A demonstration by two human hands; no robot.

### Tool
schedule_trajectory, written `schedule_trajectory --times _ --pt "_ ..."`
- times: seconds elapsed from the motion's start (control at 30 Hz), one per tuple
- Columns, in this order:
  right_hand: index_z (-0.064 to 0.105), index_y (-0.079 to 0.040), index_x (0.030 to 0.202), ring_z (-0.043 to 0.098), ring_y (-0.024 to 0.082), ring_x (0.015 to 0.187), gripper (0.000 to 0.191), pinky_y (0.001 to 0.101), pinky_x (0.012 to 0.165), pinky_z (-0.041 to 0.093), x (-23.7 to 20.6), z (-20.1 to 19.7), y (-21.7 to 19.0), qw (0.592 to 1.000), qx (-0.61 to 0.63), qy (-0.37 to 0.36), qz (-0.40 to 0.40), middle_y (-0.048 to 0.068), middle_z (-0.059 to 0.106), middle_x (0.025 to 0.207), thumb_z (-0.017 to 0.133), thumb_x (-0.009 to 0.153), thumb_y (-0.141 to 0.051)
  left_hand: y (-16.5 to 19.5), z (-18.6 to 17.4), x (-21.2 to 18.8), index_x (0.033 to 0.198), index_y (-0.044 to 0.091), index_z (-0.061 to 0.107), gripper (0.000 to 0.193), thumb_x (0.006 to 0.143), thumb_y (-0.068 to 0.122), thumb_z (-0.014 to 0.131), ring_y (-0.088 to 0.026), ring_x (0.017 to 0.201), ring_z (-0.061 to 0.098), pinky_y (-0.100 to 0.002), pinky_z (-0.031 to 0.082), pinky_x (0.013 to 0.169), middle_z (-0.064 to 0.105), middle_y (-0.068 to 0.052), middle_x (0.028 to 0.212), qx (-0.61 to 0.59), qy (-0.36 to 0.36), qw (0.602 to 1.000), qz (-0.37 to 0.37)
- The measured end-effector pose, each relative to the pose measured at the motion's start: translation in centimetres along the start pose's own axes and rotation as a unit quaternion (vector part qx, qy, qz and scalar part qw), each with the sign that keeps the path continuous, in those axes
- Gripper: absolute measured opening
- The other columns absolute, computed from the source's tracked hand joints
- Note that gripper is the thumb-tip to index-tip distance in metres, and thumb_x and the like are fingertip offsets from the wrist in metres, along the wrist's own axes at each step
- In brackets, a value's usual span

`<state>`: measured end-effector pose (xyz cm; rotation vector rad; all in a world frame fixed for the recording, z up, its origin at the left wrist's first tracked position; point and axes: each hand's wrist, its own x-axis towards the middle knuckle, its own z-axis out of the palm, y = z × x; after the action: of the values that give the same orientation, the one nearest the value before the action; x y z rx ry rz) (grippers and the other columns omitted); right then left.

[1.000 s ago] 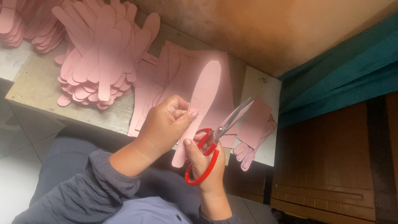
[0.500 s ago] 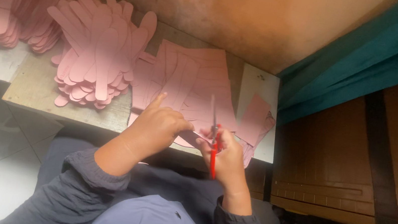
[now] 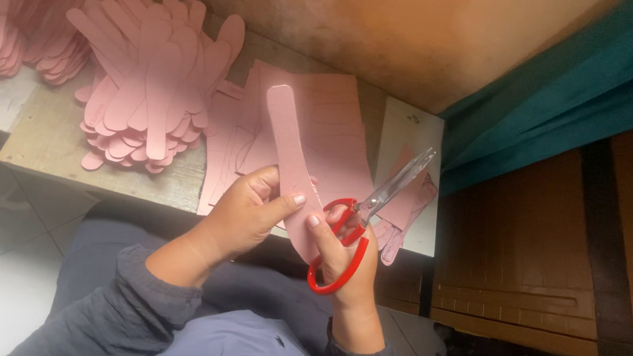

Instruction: The person uses red-handled scissors to cut pink foam sheets along pre-drawn outlines. They repeatedly trim the edges of the shapes and place the finished pieces into a growing pile on the table.

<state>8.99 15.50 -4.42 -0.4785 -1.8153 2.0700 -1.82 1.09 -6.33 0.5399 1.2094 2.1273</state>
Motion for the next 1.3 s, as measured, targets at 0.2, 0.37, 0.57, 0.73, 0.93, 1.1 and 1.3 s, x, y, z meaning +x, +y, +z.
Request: schedule_trajectory --times 0.2,0.37,0.57,0.73,0.93,1.1,1.3 --pt "0.058 -0.001 0.097 0.052 0.012 0.075 0.016 0.0273 0.069 0.043 -1.1 -1.6 -2.3 0.981 -0.119 -0.138 0.067 0.005 0.055 0.082 0.064 0.094 -0.016 3.3 -1.3 0.0 0.125 0.002 0.061 0.032 0.096 0.015 0.063 -0.016 0.103 0.070 -0.033 0.056 0.094 0.074 -0.011 0.112 -0.005 0.027 0.999 -0.036" --pt "0.062 0.000 0.119 0.056 0.014 0.082 0.035 0.0270 0.080 0.047 -3.2 -0.6 -4.4 0.972 -0.060 -0.128 0.189 0.007 0.058 0.086 0.056 0.085 -0.007 4.6 -1.8 -0.3 0.127 0.001 0.060 0.031 0.098 0.014 0.065 -0.014 0.105 0.068 -0.033 0.055 0.094 0.071 -0.008 0.114 -0.035 -0.022 0.999 -0.025" --pt "0.059 0.004 0.120 0.054 0.010 0.090 0.031 0.0254 0.081 0.048 -2.6 0.6 -4.8 0.951 -0.122 -0.261 0.114 0.004 0.062 0.099 0.061 0.093 -0.011 3.9 -1.6 -0.3 0.122 0.001 0.060 0.029 0.096 0.011 0.067 -0.013 0.098 0.069 -0.032 0.057 0.089 0.072 -0.008 0.110 0.004 -0.033 0.998 -0.053" --pt "0.062 0.002 0.116 0.057 0.010 0.081 0.030 0.0266 0.074 0.050 -2.3 0.1 -4.1 0.934 -0.208 -0.285 0.056 0.005 0.066 0.090 0.063 0.088 -0.010 3.8 -1.3 -0.5 0.119 0.000 0.059 0.027 0.094 0.007 0.066 -0.011 0.098 0.068 -0.029 0.057 0.087 0.072 -0.008 0.112 0.046 -0.002 0.998 -0.038" --pt "0.061 0.001 0.105 0.057 0.013 0.080 0.022 0.0299 0.076 0.052 -2.8 0.1 -3.9 0.928 -0.247 -0.280 0.025 0.007 0.065 0.087 0.067 0.088 -0.012 4.3 -0.9 -0.7 0.106 0.002 0.057 0.021 0.091 0.011 0.068 -0.006 0.082 0.067 -0.026 0.055 0.067 0.075 -0.007 0.095 0.185 0.060 0.980 -0.048" --pt "0.059 -0.001 0.097 0.055 0.018 0.073 0.023 0.0328 0.070 0.051 -2.9 -0.1 -4.2 0.915 -0.299 -0.269 0.022 0.008 0.061 0.080 0.070 0.083 -0.016 4.5 -0.8 -0.9 0.103 0.002 0.056 0.020 0.093 0.014 0.069 -0.004 0.077 0.062 -0.024 0.051 0.064 0.073 -0.006 0.088 0.233 0.064 0.970 -0.019" --pt "0.059 -0.001 0.094 0.057 0.019 0.072 0.022 0.0326 0.069 0.050 -2.9 0.0 -4.3 0.908 -0.320 -0.268 0.035 0.008 0.061 0.078 0.069 0.082 -0.017 5.0 -0.8 -0.9 0.109 0.003 0.058 0.022 0.093 0.014 0.068 -0.004 0.080 0.064 -0.024 0.053 0.067 0.074 -0.005 0.091 0.239 0.066 0.969 -0.018"
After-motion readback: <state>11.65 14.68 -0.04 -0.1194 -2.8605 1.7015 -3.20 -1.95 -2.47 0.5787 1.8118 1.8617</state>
